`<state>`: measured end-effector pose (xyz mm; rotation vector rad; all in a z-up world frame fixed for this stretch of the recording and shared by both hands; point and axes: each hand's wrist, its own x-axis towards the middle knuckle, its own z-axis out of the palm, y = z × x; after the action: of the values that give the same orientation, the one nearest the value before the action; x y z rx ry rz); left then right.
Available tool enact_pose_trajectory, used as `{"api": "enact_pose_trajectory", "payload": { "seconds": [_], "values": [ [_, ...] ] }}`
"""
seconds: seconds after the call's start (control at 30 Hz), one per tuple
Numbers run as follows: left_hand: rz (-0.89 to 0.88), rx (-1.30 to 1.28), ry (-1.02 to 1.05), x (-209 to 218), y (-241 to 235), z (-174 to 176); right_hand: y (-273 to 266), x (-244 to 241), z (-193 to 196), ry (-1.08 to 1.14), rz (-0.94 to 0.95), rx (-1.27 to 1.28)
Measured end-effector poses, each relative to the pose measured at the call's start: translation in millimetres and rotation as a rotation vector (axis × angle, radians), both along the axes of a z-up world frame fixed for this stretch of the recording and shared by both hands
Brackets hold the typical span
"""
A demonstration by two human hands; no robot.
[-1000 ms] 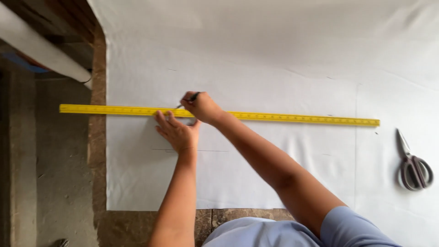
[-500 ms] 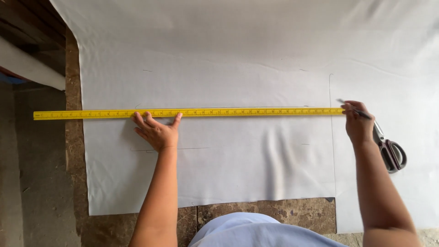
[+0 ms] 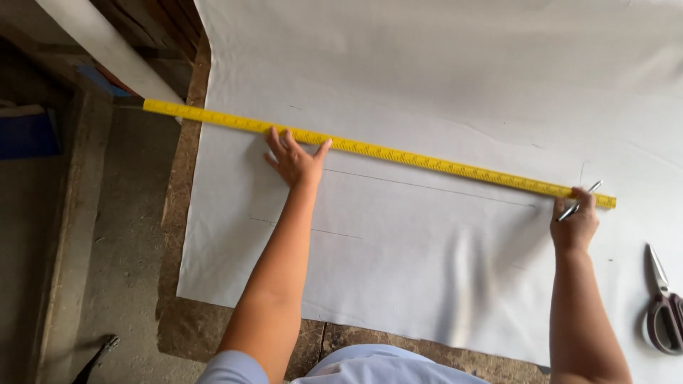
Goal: Measuring, marking, and cutting fabric on a workbench using a ruler, pen, and scissors.
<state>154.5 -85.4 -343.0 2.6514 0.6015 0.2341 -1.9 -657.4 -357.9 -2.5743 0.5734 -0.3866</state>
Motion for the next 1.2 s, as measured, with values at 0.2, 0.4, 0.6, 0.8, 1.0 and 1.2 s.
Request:
{"api": "enact_pose_trajectory", "payload": {
  "seconds": [0.2,0.4,0.6,0.8,1.0,1.2],
  "values": [
    [0.033,-0.02,0.077,55.2,-2.1,-10.9,-26.9,69.7,-16.9,0.023,-0.096,0.084],
    [-0.002,0.046,-0.163,46.5,-1.1,-20.5,-39.9,77.5,-47.2,-0.15,-0.099,-0.102],
    [0.042,0.011,-0.051,45.4,-4.6,-9.2,2.6,91.9,-5.1,-0.126,-0.165,-0.025],
    [0.062,0.073,-0.124,47.8,-3.4,-18.4,176.1,188.9,9.1,-0.6,0.062,0.687],
    [0.027,0.075,-0.213,48.4,-2.6,-23.1,426.7,269.5,62.0,0.047,0.606,0.911],
    [0.062,0.223,-0.299,53.8,2.4,-46.7,508.7,300.2,45.6,0.243,0.795,0.58]
  ]
}}
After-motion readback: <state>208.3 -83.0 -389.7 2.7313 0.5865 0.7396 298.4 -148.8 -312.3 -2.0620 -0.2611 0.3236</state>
